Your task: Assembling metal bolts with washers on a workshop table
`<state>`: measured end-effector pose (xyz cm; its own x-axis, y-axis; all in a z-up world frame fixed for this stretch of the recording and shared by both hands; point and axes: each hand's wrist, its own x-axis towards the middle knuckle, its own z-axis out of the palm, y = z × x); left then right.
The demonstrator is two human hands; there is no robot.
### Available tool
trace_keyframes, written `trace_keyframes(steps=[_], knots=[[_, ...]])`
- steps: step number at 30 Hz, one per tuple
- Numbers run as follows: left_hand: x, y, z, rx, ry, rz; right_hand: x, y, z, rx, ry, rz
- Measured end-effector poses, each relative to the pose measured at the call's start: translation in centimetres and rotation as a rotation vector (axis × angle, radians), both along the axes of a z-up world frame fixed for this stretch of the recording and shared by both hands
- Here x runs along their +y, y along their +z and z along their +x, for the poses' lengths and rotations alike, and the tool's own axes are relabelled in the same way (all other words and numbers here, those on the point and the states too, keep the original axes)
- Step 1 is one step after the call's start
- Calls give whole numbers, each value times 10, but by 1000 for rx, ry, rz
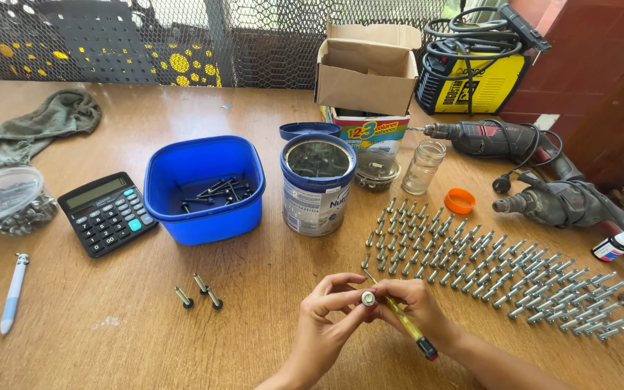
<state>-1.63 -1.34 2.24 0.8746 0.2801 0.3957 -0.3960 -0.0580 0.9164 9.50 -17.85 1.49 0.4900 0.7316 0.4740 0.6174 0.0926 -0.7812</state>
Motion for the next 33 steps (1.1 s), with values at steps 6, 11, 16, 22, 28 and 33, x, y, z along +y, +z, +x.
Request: trace_keyframes(steps=[6,11,16,22,28,33], knots=[[-4,5,-2,-88,123,-54,-1,16,-2,45,-17,79],[11,-2,9,-4,282,-1,-3,37,43,-146,-22,61],[13,-17,16,134,213,-18,27,104,82,-229,-198,-28],[16,-26,19,280,122,151,99,138,134,-593,-366,-125],[19,-23,18,274,186,248,139,117,162,-516,-296,-423],[14,-30,17,329,149,303,154,128,114,-610,-226,-96]])
